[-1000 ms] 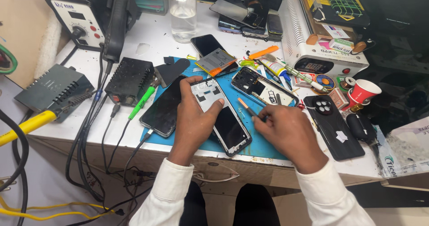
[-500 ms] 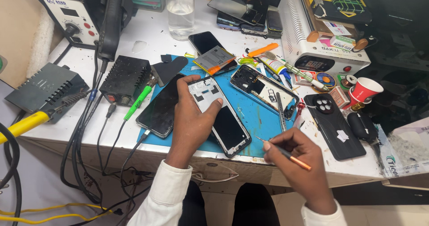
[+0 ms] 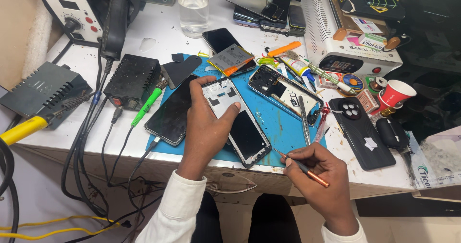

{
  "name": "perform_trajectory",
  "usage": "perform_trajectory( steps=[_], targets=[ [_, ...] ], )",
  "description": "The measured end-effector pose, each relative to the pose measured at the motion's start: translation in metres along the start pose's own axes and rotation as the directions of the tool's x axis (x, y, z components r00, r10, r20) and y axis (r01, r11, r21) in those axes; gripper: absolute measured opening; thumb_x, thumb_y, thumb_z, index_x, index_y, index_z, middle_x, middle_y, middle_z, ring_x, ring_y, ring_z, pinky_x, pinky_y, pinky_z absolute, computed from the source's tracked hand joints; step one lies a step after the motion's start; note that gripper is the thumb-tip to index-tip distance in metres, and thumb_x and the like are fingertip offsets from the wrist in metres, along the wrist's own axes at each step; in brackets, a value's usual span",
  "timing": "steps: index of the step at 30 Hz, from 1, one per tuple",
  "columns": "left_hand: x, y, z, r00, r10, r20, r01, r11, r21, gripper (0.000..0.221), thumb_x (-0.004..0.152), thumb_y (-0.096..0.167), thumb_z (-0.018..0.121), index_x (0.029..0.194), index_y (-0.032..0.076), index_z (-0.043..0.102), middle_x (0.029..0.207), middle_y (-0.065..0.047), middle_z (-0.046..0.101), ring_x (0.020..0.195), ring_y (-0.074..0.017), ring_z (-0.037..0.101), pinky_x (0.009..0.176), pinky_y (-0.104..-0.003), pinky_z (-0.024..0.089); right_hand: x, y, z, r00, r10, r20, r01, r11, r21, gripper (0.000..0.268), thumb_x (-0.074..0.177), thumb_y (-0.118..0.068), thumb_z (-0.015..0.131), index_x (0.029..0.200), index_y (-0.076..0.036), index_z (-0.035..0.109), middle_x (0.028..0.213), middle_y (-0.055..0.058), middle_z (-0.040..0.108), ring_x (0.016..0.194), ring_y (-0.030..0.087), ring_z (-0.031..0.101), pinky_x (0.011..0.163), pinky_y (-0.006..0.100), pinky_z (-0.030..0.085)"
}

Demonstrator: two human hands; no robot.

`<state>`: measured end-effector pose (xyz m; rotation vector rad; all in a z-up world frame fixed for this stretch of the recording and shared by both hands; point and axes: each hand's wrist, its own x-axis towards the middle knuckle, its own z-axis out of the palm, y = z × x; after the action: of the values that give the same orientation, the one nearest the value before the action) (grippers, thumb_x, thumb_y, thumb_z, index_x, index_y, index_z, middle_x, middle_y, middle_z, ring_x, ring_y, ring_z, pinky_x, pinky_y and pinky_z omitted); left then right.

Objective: The person cleans the interior edges of a phone frame and battery compartment using a small tool, scraping away adhesive residue before placing the frame down on the bench.

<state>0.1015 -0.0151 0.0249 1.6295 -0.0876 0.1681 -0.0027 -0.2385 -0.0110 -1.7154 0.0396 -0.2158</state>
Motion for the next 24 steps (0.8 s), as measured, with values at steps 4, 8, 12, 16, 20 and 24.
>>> perform_trajectory(
  steps=[4, 8, 12, 16, 20, 24],
  targets=[
    [0.0, 0.0, 0.001, 1.0, 0.001, 0.0, -0.001, 1.0, -0.006, 0.059, 0.084, 0.004, 0.071, 0.132, 0.008, 0.037, 0.107, -0.017, 0.077, 0.095, -0.0223, 0.08, 0.08, -0.033, 0.065, 0.0, -0.001, 0.001, 1.0, 0.005, -0.011, -0.005, 0.999, -0.038, 0.011, 0.084, 0.004, 0.073, 0.093, 0.006, 0.07, 0.09, 0.016, 0.077, 0.083, 0.014, 0.073, 0.074, 0.027, 0.06],
    [0.0, -0.002, 0.0, 0.999, 0.037, -0.004, -0.037, 0.999, 0.003, 0.06, 0.085, 0.004, 0.071, 0.133, 0.008, 0.037, 0.108, -0.018, 0.076, 0.095, -0.0227, 0.08, 0.08, -0.033, 0.066, -0.002, -0.008, 0.007, 0.999, 0.007, -0.039, -0.01, 0.995, -0.094, 0.009, 0.083, 0.003, 0.074, 0.09, 0.006, 0.07, 0.091, 0.014, 0.076, 0.082, 0.013, 0.07, 0.071, 0.026, 0.057],
    [0.001, 0.0, 0.001, 1.0, -0.019, 0.007, 0.019, 1.0, 0.024, 0.06, 0.085, 0.005, 0.07, 0.133, 0.009, 0.035, 0.107, -0.017, 0.075, 0.092, -0.0223, 0.08, 0.076, -0.033, 0.068, -0.012, -0.02, 0.018, 0.995, -0.058, -0.083, 0.033, 0.962, -0.273, 0.008, 0.08, 0.001, 0.075, 0.087, 0.002, 0.071, 0.089, 0.011, 0.077, 0.078, 0.012, 0.073, 0.066, 0.025, 0.059],
    [0.001, 0.0, 0.001, 1.0, -0.008, 0.003, 0.008, 1.0, 0.023, 0.06, 0.084, 0.004, 0.07, 0.133, 0.009, 0.036, 0.107, -0.018, 0.076, 0.093, -0.0231, 0.081, 0.077, -0.033, 0.067, -0.015, -0.025, 0.026, 0.972, -0.202, -0.118, 0.138, 0.902, -0.408, 0.01, 0.079, -0.001, 0.076, 0.085, 0.0, 0.069, 0.091, 0.009, 0.078, 0.077, 0.011, 0.077, 0.065, 0.025, 0.062],
    [0.001, -0.001, 0.001, 1.0, 0.011, -0.003, -0.011, 1.0, 0.028, 0.059, 0.084, 0.004, 0.071, 0.132, 0.008, 0.037, 0.108, -0.018, 0.076, 0.094, -0.0225, 0.081, 0.078, -0.033, 0.066, -0.015, -0.023, 0.023, 0.969, -0.233, -0.082, 0.181, 0.896, -0.406, 0.009, 0.08, -0.001, 0.076, 0.085, 0.0, 0.069, 0.092, 0.009, 0.078, 0.079, 0.011, 0.076, 0.068, 0.024, 0.062],
    [0.0, 0.0, 0.001, 0.999, 0.031, -0.008, -0.031, 0.999, 0.007, 0.058, 0.084, 0.004, 0.072, 0.132, 0.007, 0.037, 0.107, -0.018, 0.077, 0.095, -0.0226, 0.08, 0.08, -0.033, 0.065, -0.016, -0.02, 0.023, 0.979, -0.153, -0.131, 0.107, 0.945, -0.308, 0.009, 0.084, -0.004, 0.076, 0.091, 0.001, 0.071, 0.091, 0.01, 0.078, 0.077, 0.01, 0.073, 0.067, 0.023, 0.058]
  ],
)
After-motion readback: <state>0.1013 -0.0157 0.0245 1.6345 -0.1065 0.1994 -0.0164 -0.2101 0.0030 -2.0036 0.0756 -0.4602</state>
